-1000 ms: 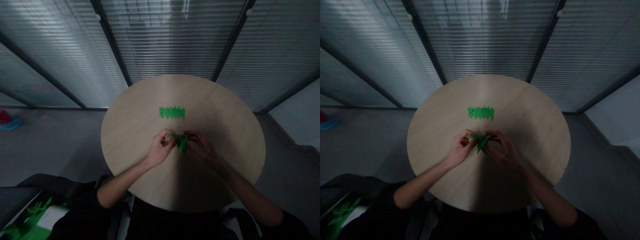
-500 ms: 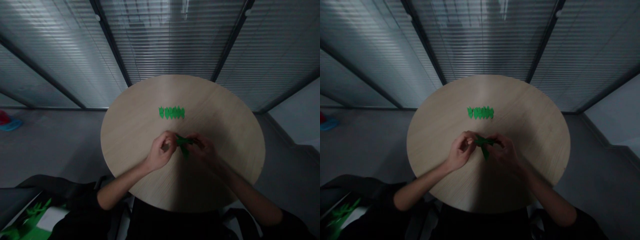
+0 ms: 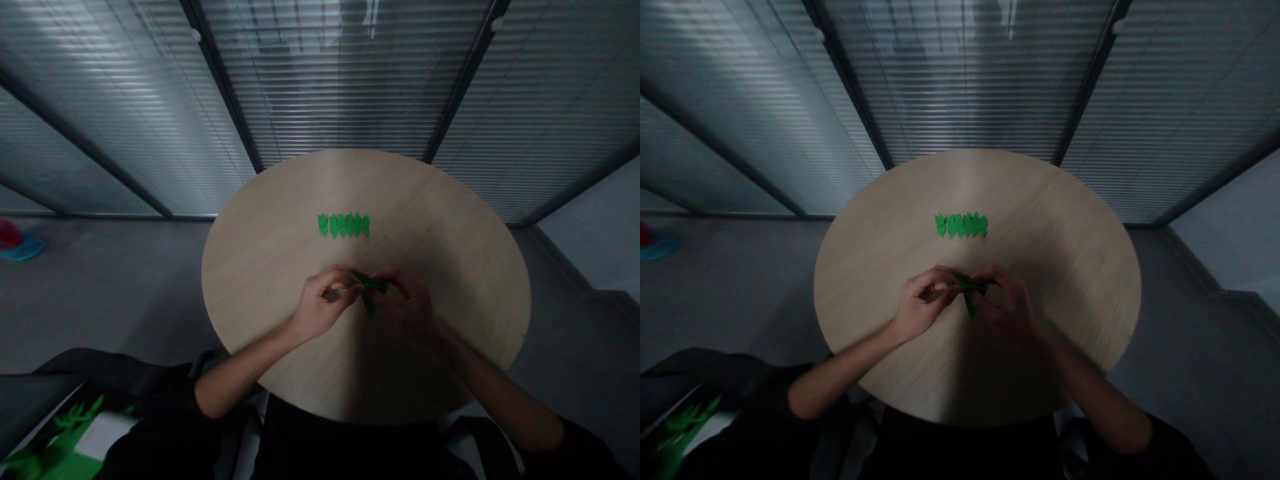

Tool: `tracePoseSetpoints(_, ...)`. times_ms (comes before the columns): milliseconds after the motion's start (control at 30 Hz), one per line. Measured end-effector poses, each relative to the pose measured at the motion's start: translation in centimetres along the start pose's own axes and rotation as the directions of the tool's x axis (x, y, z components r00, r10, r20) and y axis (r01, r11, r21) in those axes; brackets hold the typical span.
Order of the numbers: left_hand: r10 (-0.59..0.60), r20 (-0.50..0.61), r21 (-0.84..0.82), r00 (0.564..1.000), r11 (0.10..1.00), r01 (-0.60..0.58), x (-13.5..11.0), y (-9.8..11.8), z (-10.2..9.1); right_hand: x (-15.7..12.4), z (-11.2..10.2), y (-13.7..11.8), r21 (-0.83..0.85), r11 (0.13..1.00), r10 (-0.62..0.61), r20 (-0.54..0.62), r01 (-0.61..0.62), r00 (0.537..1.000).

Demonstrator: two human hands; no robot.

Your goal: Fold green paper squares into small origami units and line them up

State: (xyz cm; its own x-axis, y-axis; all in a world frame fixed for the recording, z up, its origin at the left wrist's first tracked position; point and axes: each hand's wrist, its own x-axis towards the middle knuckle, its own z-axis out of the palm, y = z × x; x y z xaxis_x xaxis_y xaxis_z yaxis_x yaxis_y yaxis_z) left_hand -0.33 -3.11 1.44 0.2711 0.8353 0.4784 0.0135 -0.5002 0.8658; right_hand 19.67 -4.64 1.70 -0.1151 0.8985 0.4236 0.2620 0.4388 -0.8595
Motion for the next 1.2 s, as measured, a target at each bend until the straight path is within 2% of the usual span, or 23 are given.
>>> tracePoseSetpoints(167, -0.104, -0.023, -0.084, 0.994, 0.991, 0.102, 0.13, 0.03, 0.27, -0.18, 0.21, -0.06, -0.026, 0.996, -0.084, -0.05, 0.083, 0.995)
tracePoseSetpoints(333, -0.174, -0.013, -0.132, 0.985, 0.976, 0.171, -0.02, -0.01, 0.44, -0.2, 0.26, 0.16, -0.049, 0.977, -0.207, -0.013, 0.207, 0.978)
tracePoseSetpoints(600, -0.116, -0.028, -0.255, 0.993, 0.961, 0.106, -0.03, 0.31, 0.45, -0.3, 0.25, 0.46, -0.088, 0.979, -0.19, -0.026, 0.187, 0.982)
tracePoseSetpoints(733, -0.175, -0.069, -0.352, 0.982, 0.925, 0.14, 0.34, 0.13, 0.68, -0.37, 0.33, 0.7, -0.065, 0.978, -0.201, -0.039, 0.198, 0.979)
tracePoseSetpoints(800, -0.205, -0.054, -0.381, 0.977, 0.909, 0.17, 0.54, -0.01, 0.68, -0.43, 0.39, 0.74, -0.052, 0.981, -0.187, -0.04, 0.184, 0.982)
tracePoseSetpoints(967, -0.277, 0.041, -0.295, 0.96, 0.915, 0.277, 0.8, 0.03, 0.41, -0.41, 0.43, 0.44, -0.043, 0.984, -0.173, -0.043, 0.171, 0.984)
tracePoseSetpoints(1200, -0.296, 0.039, -0.25, 0.954, 0.922, 0.296, 0.63, 0.2, 0.42, -0.1, 0.34, 0.01, -0.027, 0.987, -0.157, -0.041, 0.156, 0.987)
